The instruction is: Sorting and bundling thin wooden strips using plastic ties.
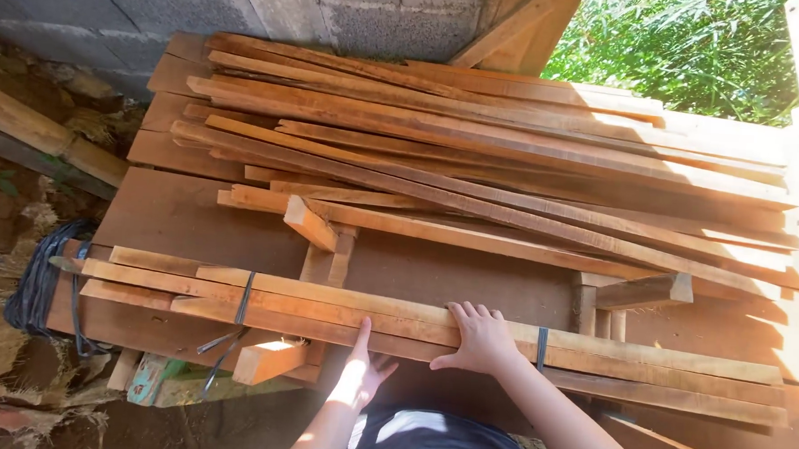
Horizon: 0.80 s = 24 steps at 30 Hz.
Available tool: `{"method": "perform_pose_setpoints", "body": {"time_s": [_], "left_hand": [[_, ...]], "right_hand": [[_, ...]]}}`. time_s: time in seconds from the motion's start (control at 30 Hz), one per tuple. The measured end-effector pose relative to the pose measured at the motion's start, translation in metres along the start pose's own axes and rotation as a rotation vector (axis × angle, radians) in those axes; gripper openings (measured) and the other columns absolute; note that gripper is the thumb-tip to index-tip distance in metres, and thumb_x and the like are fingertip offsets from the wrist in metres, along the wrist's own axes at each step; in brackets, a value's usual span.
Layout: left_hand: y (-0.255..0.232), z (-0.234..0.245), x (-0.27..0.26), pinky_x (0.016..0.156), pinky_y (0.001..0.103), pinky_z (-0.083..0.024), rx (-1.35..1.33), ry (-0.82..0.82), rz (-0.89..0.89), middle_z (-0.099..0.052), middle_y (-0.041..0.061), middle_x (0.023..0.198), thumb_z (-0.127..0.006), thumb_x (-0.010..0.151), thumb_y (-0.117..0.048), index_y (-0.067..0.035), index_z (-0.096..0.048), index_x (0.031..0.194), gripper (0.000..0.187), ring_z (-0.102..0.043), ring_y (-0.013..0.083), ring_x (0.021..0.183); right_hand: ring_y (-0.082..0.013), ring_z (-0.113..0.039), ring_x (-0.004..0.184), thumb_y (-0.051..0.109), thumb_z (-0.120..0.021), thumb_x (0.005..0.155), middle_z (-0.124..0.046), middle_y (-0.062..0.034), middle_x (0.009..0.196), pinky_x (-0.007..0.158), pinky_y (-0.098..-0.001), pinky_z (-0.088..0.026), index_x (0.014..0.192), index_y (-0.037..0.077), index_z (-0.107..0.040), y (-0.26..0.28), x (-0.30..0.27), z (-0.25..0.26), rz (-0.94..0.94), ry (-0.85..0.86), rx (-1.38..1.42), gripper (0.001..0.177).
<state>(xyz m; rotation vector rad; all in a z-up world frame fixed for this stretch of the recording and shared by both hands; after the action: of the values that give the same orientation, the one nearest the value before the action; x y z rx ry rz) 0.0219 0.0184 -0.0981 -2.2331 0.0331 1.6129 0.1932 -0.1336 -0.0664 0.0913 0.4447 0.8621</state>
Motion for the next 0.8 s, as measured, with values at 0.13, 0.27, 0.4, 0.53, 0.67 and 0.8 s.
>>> {"method": "perform_pose_setpoints", "body": {"time_s": [0.13,0.27,0.4,0.53,0.67,0.8], "left_hand": [[0.010,0.006,-0.007,0.117,0.057,-0.033,0.191,0.089,0.026,-0.046,0.036,0.153,-0.053,0.076,-0.071,-0.001,-0.024,0.160,0.113,-0.048,0.0460,0.142],[0.034,-0.005,-0.010,0.094,0.035,-0.058,0.981,0.240,0.165,-0.072,0.017,0.133,-0.058,0.086,-0.061,-0.007,-0.057,0.144,0.079,-0.070,0.0268,0.121],[0.032,-0.075,-0.029,0.080,0.020,-0.056,1.439,0.381,-0.253,-0.081,-0.003,0.092,-0.065,0.095,-0.042,-0.012,-0.077,0.110,0.036,-0.073,0.0068,0.086],[0.040,-0.150,-0.039,0.074,0.026,-0.059,1.510,0.523,-0.770,-0.079,0.000,0.095,-0.079,0.084,-0.032,-0.010,-0.074,0.111,0.035,-0.076,0.0155,0.081],[0.085,-0.182,-0.005,0.115,0.053,-0.021,2.210,0.503,-0.967,-0.030,0.016,0.158,-0.085,0.064,-0.067,-0.005,-0.027,0.155,0.124,-0.024,0.0391,0.143],[0.110,-0.175,0.035,0.121,0.059,-0.012,2.568,0.378,-1.048,-0.023,0.018,0.162,-0.093,0.065,-0.054,-0.005,-0.010,0.161,0.136,-0.014,0.0409,0.153]], "right_hand": [[-0.0337,-0.059,0.117,0.092,-0.083,0.050,-0.062,-0.0118,0.131,0.102,-0.0462,-0.042,0.146,0.008,-0.049,0.001,-0.007,-0.014,-0.035,-0.004,0.016,0.132],[-0.0279,-0.052,0.125,0.047,-0.078,0.073,-0.058,-0.0070,0.138,0.103,-0.0409,-0.040,0.127,0.006,-0.059,0.010,-0.060,0.012,-0.047,-0.500,0.470,0.070],[-0.0112,-0.072,0.059,0.014,-0.068,0.092,-0.083,-0.0063,0.074,0.053,-0.0216,-0.053,0.089,0.000,-0.079,-0.034,-0.139,-0.042,-0.571,-0.661,1.176,0.018],[-0.0162,-0.065,0.060,0.026,-0.060,0.100,-0.074,-0.0103,0.064,0.063,-0.0264,-0.051,0.069,-0.005,-0.074,-0.070,-0.178,-0.085,-0.853,-0.627,1.372,0.046],[-0.0409,-0.061,0.119,0.050,-0.053,0.092,-0.062,-0.0341,0.130,0.103,-0.0472,-0.045,0.138,-0.013,-0.053,-0.078,-0.181,-0.116,-1.178,-0.497,2.058,0.079],[-0.0342,-0.056,0.113,0.044,-0.057,0.095,-0.062,-0.0229,0.123,0.105,-0.0479,-0.039,0.139,-0.001,-0.056,-0.089,-0.150,-0.113,-1.062,-0.607,2.419,0.063]]}}
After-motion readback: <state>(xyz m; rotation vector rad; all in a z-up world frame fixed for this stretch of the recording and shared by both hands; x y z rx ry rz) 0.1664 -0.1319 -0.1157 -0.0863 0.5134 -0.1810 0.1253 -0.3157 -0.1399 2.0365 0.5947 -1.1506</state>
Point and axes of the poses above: each hand's wrist, its own x-axis towards the middle knuckle, its own z-axis out of the back of the hand, y = z × x, the point moved 7 cm from there along x, towards the middle knuckle
